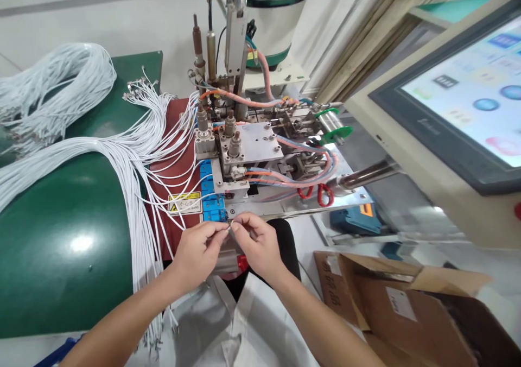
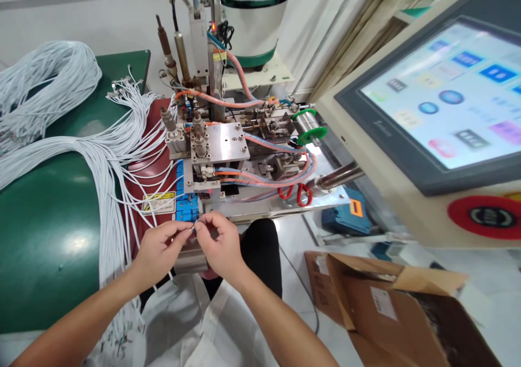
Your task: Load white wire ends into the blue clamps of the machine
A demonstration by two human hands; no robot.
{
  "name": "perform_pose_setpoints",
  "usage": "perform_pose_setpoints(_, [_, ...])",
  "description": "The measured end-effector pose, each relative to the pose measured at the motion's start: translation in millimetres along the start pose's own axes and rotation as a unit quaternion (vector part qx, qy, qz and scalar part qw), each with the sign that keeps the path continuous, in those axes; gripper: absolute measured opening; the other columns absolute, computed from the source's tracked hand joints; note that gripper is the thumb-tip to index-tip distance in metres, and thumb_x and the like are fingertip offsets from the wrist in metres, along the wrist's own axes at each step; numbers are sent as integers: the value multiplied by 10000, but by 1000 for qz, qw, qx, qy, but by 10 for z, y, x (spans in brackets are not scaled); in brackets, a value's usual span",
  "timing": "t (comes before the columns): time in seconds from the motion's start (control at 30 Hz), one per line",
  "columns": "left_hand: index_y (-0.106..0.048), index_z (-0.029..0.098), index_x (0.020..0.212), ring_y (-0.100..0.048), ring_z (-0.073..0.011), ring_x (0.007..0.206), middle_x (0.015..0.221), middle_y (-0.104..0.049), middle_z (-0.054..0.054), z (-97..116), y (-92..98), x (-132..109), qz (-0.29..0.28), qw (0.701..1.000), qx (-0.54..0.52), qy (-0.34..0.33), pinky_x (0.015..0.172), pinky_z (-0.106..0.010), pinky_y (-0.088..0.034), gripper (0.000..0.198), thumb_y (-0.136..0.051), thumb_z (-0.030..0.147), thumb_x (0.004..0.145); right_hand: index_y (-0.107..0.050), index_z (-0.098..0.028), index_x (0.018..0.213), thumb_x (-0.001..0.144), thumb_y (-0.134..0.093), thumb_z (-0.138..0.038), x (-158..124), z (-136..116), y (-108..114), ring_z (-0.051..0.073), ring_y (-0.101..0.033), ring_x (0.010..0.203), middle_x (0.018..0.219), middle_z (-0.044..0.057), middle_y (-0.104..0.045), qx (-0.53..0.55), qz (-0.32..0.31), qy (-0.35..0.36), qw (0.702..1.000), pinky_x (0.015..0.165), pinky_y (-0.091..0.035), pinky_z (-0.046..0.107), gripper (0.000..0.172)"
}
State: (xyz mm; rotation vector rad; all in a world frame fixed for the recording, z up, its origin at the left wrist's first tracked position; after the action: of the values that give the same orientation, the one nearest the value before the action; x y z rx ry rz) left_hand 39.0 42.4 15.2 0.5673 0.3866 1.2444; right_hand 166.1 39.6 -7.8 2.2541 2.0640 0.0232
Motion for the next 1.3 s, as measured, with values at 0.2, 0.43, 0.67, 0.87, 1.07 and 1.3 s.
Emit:
perform_pose_setpoints(0.2, [-626,156,767,-571,-104,604,663,-620,7,-155,-45,17,-21,984,-145,102,593,-210,-477,150,-503,233,805,-573,-167,660,707,-586,-252,18,113,-104,99,-492,569,617,-19,-549,166,-40,-80,982,557,-411,222,98])
perform_pose_setpoints(0.43, [-608,149,800,-586,-108,667,744,-639,-15,-201,-63,9,-6,965,-229,125,657,-224,-495,135,-517,248,804,-587,-173,650,714,-582,-247,12,121,-77,94,-495,547,586,-25,-553,183,-7,-71,981,557,-425,221,98])
perform_pose_setpoints(0.67, [-625,155,799,-582,-107,631,748,-645,-13,-202,-55,11,3,973,-197,122,612,-215,-496,146,-526,262,797,-606,-177,695,712,-588,-243,22,9,0,138,-563,615,675,21,-613,68,21,-9,997,591,-468,263,71])
perform_pose_setpoints(0.87, [-640,160,814,-604,-127,672,773,-659,-29,-207,-46,-2,17,984,-154,94,637,-231,-498,154,-531,268,799,-593,-182,672,742,-561,-217,-4,-60,13,139,-564,617,659,19,-602,-24,19,44,999,589,-461,258,85])
perform_pose_setpoints(1.07, [-648,181,809,-598,-133,690,758,-661,-17,-122,-27,40,-41,996,-65,39,660,-241,-475,137,-513,203,797,-587,-187,665,742,-545,-175,87,-171,9,110,-515,558,620,-4,-585,-154,-103,81,979,535,-415,225,89])
perform_pose_setpoints(1.3, [-600,164,798,-563,-117,628,696,-625,-8,-117,-55,22,-46,991,-104,67,594,-220,-462,144,-482,243,820,-523,-191,616,737,-522,-162,82,-241,29,113,-493,557,597,-14,-535,-150,-55,121,980,550,-402,235,125])
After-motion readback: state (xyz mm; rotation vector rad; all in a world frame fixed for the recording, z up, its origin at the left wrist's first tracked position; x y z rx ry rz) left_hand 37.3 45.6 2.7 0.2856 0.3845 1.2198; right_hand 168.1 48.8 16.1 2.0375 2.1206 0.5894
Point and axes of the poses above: each hand's wrist, its own x-axis towards the middle knuckle, its own y-axis out of the back of the hand, z = x × y, the point moved 7 cm from there along x, towards the middle knuckle
